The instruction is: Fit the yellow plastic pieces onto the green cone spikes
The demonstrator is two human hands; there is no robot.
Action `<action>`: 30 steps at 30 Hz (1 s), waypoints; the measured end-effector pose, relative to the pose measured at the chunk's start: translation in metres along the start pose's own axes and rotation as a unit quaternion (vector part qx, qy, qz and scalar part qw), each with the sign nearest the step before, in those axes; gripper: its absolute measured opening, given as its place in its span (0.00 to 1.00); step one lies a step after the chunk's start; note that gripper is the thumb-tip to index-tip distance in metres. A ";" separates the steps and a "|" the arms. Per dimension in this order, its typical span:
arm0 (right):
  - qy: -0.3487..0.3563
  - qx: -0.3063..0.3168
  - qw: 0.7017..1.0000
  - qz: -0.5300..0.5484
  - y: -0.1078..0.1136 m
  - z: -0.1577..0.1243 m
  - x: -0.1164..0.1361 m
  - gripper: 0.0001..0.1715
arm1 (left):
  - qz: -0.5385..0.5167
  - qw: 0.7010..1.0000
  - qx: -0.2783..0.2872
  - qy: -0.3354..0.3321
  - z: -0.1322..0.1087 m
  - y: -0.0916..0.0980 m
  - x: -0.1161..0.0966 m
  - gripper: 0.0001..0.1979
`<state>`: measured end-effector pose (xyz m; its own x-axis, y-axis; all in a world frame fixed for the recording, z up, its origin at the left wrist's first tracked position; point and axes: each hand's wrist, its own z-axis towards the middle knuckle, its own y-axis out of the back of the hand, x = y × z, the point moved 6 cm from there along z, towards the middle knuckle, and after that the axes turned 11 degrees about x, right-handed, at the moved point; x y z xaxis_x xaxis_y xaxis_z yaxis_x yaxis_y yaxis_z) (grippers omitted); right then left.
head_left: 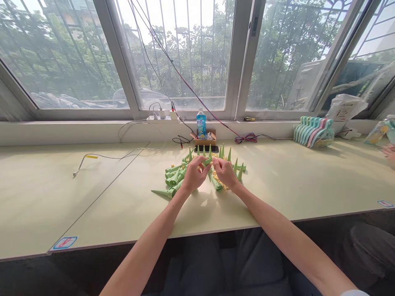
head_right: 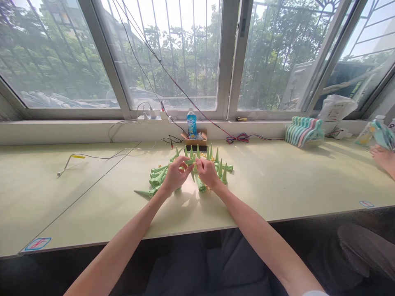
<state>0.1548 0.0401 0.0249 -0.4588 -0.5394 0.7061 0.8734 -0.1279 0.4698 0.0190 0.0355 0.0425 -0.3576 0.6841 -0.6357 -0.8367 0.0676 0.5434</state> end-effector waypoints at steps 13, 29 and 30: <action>0.005 -0.004 1.000 0.020 0.000 0.001 0.001 0.26 | 0.016 1.000 -0.019 -0.013 -0.001 0.001 -0.003 0.10; -0.022 0.017 0.994 0.107 -0.002 0.002 -0.005 0.28 | 0.064 0.996 -0.016 -0.054 -0.002 -0.001 -0.004 0.07; -0.019 0.015 0.994 0.106 -0.002 0.002 -0.005 0.28 | 0.069 0.996 -0.016 -0.051 -0.002 -0.001 -0.004 0.07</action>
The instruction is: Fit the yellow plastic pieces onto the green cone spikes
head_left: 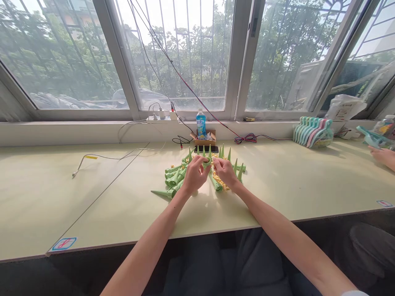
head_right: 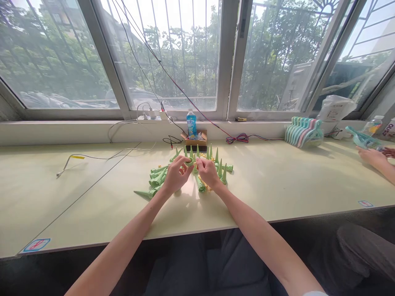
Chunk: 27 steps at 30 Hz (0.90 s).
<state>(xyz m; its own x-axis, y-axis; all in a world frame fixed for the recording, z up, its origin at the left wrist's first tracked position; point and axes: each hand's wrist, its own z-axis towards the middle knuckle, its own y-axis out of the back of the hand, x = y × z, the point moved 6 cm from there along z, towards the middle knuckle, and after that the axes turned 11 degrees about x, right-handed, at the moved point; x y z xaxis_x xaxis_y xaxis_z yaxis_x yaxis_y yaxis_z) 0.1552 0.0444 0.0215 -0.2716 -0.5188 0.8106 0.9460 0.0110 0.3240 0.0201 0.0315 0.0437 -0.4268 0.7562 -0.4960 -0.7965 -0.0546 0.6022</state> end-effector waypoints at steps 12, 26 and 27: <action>0.026 -0.002 0.999 -0.031 0.001 -0.003 0.009 0.27 | -0.029 0.999 -0.016 0.025 -0.001 0.001 -0.001 0.13; 0.061 0.006 0.997 -0.039 0.001 -0.005 0.014 0.20 | -0.102 0.976 -0.007 0.190 0.000 0.006 0.014 0.25; 0.063 0.009 0.997 -0.039 0.001 -0.005 0.015 0.19 | -0.122 0.973 0.006 0.195 -0.001 0.004 0.015 0.25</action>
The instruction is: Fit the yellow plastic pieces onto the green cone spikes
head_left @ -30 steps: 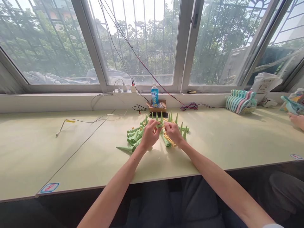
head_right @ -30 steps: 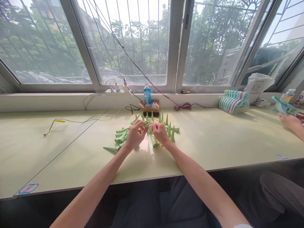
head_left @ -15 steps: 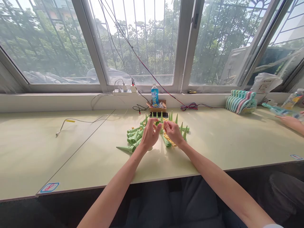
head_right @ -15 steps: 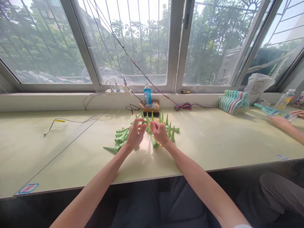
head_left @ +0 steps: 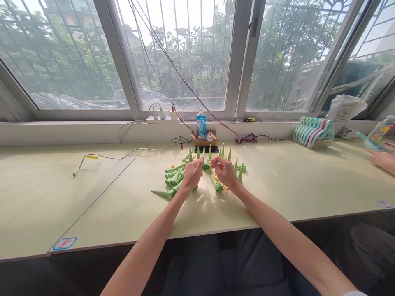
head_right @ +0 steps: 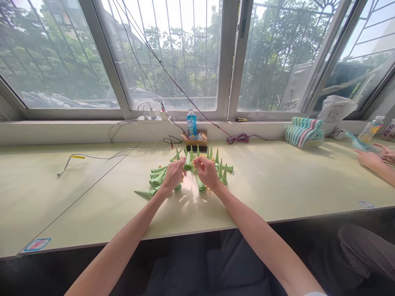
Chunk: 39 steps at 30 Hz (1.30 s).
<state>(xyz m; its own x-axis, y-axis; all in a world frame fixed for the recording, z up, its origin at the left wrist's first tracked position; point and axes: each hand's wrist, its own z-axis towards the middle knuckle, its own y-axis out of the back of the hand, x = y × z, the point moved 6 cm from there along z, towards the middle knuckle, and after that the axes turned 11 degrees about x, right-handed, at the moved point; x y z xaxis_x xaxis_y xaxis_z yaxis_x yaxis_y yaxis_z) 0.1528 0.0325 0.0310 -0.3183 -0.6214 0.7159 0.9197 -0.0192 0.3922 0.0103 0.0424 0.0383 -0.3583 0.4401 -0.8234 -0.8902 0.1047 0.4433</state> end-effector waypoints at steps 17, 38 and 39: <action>-0.016 0.001 0.999 -0.030 -0.001 0.001 -0.006 0.23 | -0.093 0.993 0.069 0.004 -0.002 -0.007 -0.004 0.18; -0.050 -0.036 0.997 -0.041 0.003 0.002 -0.008 0.27 | 0.040 0.990 0.022 -0.134 -0.003 -0.007 -0.010 0.10; -0.049 -0.039 0.997 -0.037 0.003 0.002 -0.008 0.28 | 0.044 0.990 0.019 -0.136 -0.003 -0.007 -0.010 0.09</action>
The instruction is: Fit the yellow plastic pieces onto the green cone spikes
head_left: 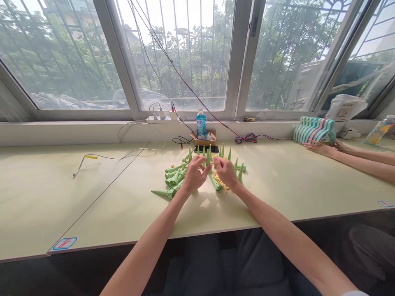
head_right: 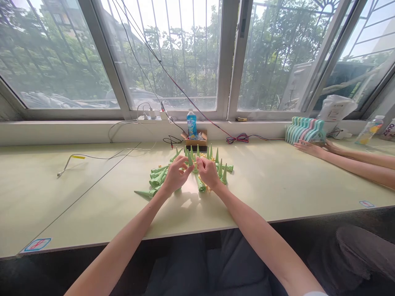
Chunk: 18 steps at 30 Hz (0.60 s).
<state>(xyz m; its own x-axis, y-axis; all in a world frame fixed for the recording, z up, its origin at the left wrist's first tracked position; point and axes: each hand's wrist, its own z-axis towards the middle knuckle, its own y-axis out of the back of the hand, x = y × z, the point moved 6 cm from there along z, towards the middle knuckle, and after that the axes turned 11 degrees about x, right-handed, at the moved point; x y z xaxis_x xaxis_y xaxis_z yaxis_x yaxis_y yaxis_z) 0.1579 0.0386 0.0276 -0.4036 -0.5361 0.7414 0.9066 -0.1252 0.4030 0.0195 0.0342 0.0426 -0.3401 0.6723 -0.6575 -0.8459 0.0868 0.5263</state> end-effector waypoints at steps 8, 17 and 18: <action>0.000 -0.039 0.999 -0.001 0.006 -0.001 0.003 0.29 | -0.063 0.997 -0.004 0.042 0.000 0.000 0.001 0.17; 0.008 -0.013 1.000 0.021 0.003 -0.002 0.001 0.25 | -0.160 0.977 0.004 0.143 0.000 0.000 0.017 0.23; 0.013 -0.006 1.000 0.021 0.002 -0.002 0.002 0.25 | -0.175 0.973 0.007 0.153 0.001 -0.001 0.019 0.23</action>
<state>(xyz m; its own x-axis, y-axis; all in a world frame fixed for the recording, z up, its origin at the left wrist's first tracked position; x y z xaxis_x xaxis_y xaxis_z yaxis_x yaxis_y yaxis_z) 0.1595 0.0354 0.0290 -0.3617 -0.5624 0.7436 0.9243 -0.1116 0.3651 0.0139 0.0473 0.0300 -0.1398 0.3495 -0.9265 -0.9268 0.2831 0.2466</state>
